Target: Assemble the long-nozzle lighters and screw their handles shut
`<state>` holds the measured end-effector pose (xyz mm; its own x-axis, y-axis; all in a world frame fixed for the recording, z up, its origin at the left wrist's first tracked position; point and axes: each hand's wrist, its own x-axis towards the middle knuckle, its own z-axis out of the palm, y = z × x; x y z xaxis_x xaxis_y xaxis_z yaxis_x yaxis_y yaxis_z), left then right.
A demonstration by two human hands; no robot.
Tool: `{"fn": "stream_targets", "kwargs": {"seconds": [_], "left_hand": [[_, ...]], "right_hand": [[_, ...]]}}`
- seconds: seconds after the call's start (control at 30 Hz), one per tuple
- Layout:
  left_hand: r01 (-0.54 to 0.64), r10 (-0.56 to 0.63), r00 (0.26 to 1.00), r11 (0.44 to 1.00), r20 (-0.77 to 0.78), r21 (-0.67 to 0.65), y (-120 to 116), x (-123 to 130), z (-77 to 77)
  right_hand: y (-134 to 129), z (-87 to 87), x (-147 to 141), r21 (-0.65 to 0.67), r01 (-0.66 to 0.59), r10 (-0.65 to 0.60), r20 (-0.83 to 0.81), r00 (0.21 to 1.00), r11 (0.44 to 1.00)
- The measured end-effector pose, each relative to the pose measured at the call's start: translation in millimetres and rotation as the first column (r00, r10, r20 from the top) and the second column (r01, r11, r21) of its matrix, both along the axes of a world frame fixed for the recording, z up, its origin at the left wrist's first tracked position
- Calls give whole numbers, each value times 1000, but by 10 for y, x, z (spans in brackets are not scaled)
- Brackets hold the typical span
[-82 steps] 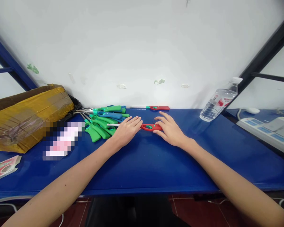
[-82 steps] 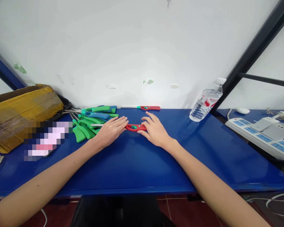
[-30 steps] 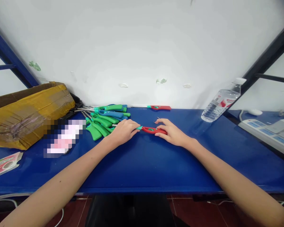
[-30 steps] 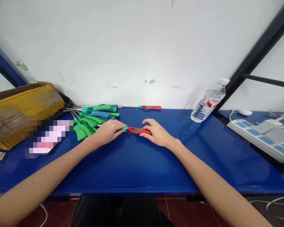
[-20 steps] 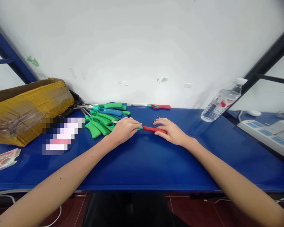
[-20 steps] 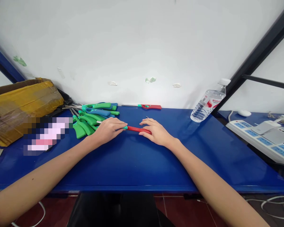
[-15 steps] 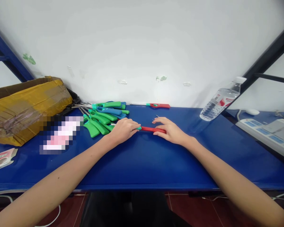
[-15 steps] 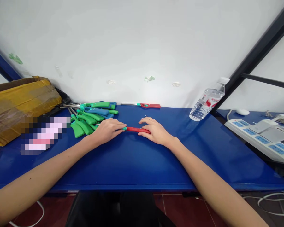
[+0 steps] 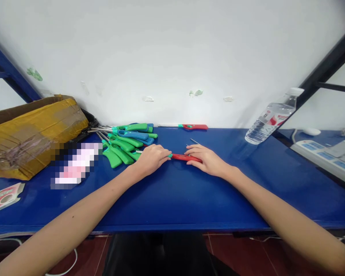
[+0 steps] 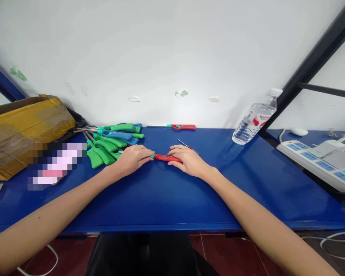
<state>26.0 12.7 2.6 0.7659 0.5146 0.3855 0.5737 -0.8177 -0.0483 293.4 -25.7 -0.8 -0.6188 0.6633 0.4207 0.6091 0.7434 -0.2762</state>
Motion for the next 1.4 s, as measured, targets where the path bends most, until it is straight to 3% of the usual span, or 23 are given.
{"fn": "stream_targets", "kwargs": {"seconds": [0.3,0.43,0.53,0.63,1.0,1.17,1.4], "left_hand": [[95,-107,993,971,44,217,-27,18,-52],[111,-116,992,989,49,93,9,4,-4],[31,-28,996,998,80,-47,14,-10,54],[2,2,999,994,38,-108,-5,-10,91],[103,-91,991,987,-96,124,-71,17,30],[89,-85,996,991,-40,101,-66,19,48],[1,-5,999,996,48,89,3,-53,125]], "right_hand": [[-28,42,-3,-67,17,-20,-43,999,998],[-1,81,21,-38,11,-11,5,1000,999],[22,89,46,-2,18,-18,20,1000,1000],[27,85,65,12,20,-20,23,1000,1000],[-32,102,55,-32,-15,15,-1,1000,999],[-16,91,47,12,7,-7,16,1000,1000],[-11,105,49,103,128,-131,29,991,986]]}}
